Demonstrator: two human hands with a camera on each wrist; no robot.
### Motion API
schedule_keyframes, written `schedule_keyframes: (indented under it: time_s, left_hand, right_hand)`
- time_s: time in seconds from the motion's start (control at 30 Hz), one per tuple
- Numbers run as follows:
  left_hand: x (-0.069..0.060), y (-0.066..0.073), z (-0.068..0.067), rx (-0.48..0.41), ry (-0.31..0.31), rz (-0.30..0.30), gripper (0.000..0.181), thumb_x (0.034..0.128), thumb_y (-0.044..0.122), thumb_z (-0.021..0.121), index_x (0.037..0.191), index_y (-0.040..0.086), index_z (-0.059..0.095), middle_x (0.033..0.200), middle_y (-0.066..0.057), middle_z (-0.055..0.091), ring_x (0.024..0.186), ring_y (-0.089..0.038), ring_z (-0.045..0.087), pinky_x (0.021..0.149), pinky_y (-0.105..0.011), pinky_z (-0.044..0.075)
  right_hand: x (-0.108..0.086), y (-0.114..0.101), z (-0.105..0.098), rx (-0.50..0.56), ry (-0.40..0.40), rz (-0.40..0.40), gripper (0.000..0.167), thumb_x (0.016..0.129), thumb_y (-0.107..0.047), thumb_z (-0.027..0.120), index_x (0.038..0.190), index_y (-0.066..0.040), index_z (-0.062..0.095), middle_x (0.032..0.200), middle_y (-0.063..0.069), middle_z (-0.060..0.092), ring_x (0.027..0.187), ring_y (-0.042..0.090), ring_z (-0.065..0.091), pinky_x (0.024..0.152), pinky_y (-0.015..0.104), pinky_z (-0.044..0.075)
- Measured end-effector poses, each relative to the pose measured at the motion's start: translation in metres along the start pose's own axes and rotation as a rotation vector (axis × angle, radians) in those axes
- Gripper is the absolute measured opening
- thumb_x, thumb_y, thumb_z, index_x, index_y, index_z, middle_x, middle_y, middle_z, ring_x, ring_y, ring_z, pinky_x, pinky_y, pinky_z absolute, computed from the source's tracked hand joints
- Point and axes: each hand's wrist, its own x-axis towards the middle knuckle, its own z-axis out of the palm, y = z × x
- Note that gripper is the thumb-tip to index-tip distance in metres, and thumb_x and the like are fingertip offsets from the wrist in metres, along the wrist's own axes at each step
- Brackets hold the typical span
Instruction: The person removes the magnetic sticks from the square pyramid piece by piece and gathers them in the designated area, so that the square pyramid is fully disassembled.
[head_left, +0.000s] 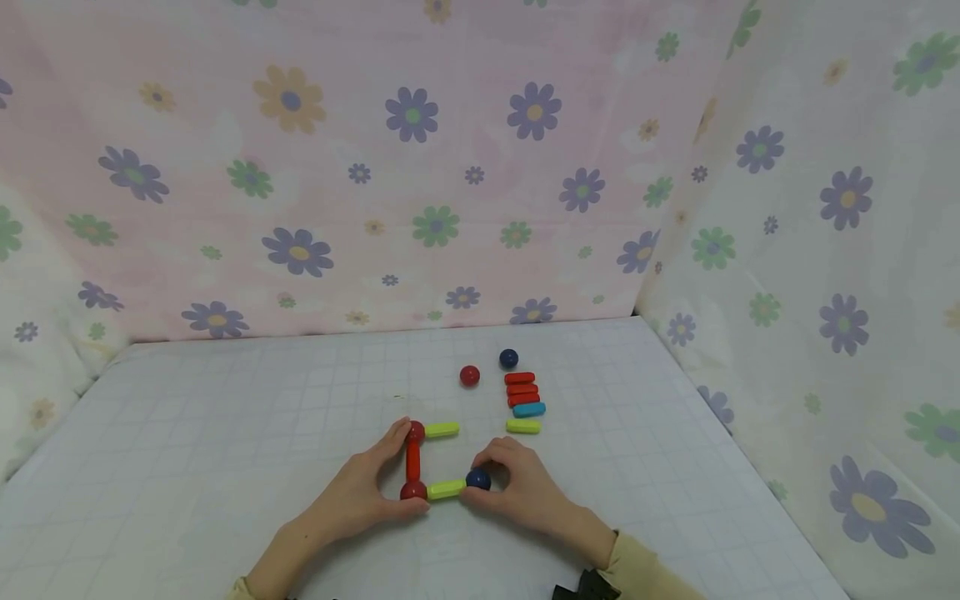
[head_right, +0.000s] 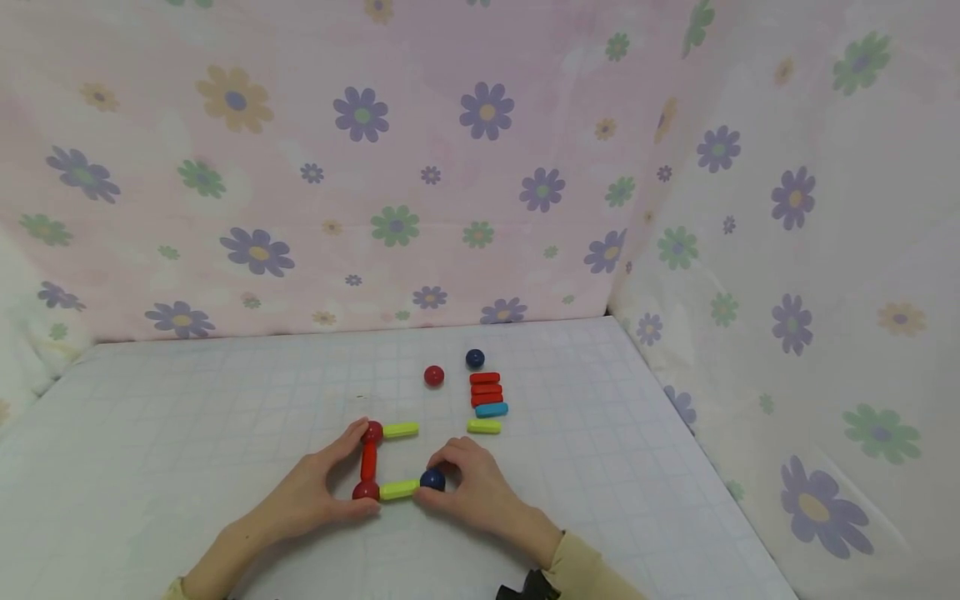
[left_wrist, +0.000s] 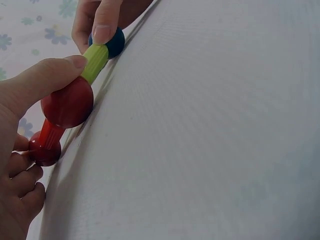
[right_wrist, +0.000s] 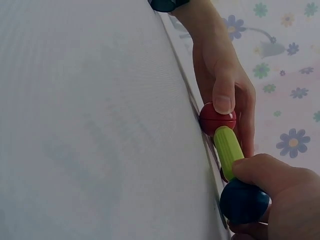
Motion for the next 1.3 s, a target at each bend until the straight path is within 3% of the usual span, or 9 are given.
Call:
schedule_keyframes:
  time_s: [0.87, 1.3]
  left_hand:
    - [-0.0010, 0.0013, -0.0003, 0.007, -0.001, -0.004, 0.111, 0.0710, 0.058, 0.084, 0.158, 0.018, 0.029, 0.165, 0.006, 0.025, 0.152, -0.018, 0.025, 0.119, -0.053, 0.031]
    - [-0.0002, 0.0015, 0.0008, 0.003, -0.001, 0.002, 0.110, 0.0709, 0.057, 0.084, 0.158, 0.018, 0.030, 0.165, 0.005, 0.025, 0.152, -0.019, 0.025, 0.118, -0.053, 0.031]
  right_hand:
    - [-0.0004, 0.0004, -0.0009, 0.050, -0.066, -0.034, 0.020, 0.086, -0.026, 0.078, 0.105, -0.022, 0.072, 0.100, -0.015, 0.061, 0.094, 0.007, 0.056, 0.085, 0.024, 0.052]
    - [-0.0007, 0.0001, -0.0019, 0.042, -0.072, -0.060, 0.017, 0.084, -0.018, 0.077, 0.101, -0.023, 0.075, 0.098, -0.014, 0.060, 0.093, 0.007, 0.055, 0.082, 0.023, 0.050]
